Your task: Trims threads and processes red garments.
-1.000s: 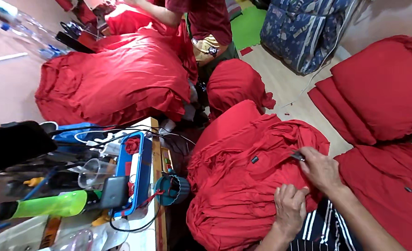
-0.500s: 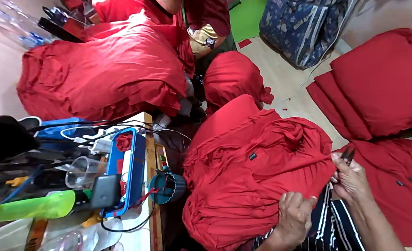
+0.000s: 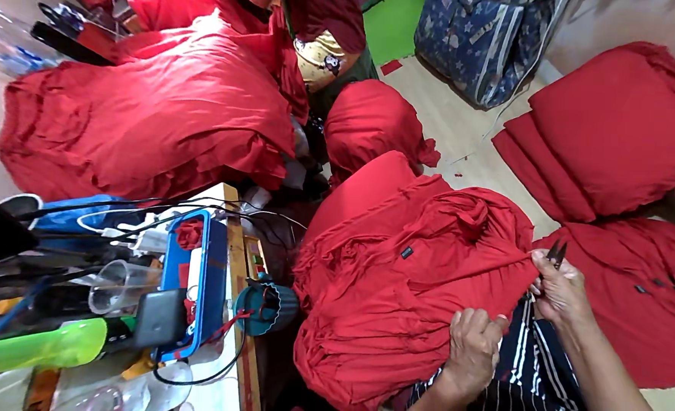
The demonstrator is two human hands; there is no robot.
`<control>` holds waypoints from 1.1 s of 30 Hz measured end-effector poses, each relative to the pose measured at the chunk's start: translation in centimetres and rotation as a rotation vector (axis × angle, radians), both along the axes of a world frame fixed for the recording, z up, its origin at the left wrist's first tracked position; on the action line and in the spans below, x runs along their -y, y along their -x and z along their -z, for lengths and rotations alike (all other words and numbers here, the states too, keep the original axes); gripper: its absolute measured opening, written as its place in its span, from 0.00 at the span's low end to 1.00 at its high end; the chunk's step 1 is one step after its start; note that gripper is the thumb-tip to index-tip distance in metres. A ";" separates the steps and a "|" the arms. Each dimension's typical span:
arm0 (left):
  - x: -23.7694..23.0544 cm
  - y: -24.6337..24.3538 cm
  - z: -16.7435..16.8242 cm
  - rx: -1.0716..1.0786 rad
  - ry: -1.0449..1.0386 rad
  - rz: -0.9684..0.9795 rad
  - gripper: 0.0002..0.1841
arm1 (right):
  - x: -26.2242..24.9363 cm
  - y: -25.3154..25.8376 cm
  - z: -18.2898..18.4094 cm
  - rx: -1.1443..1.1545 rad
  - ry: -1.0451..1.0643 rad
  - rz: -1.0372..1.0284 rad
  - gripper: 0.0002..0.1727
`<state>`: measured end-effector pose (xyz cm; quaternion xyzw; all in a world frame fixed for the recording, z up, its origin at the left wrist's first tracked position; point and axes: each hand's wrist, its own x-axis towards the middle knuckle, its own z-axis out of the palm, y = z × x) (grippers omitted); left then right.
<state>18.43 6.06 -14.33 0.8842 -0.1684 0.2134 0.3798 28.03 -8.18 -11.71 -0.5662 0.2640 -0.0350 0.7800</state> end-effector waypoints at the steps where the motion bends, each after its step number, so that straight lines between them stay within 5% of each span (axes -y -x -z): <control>1: 0.0 0.0 0.0 0.004 -0.001 0.000 0.10 | 0.0 0.0 0.1 0.003 0.004 -0.002 0.10; 23: -0.3 -1.0 0.1 -0.061 -0.028 -0.041 0.08 | -0.2 0.3 0.9 0.037 0.157 -0.070 0.07; 33: 0.6 -6.1 -3.9 -0.373 0.010 -0.050 0.13 | -0.7 0.2 1.1 0.057 0.189 -0.107 0.06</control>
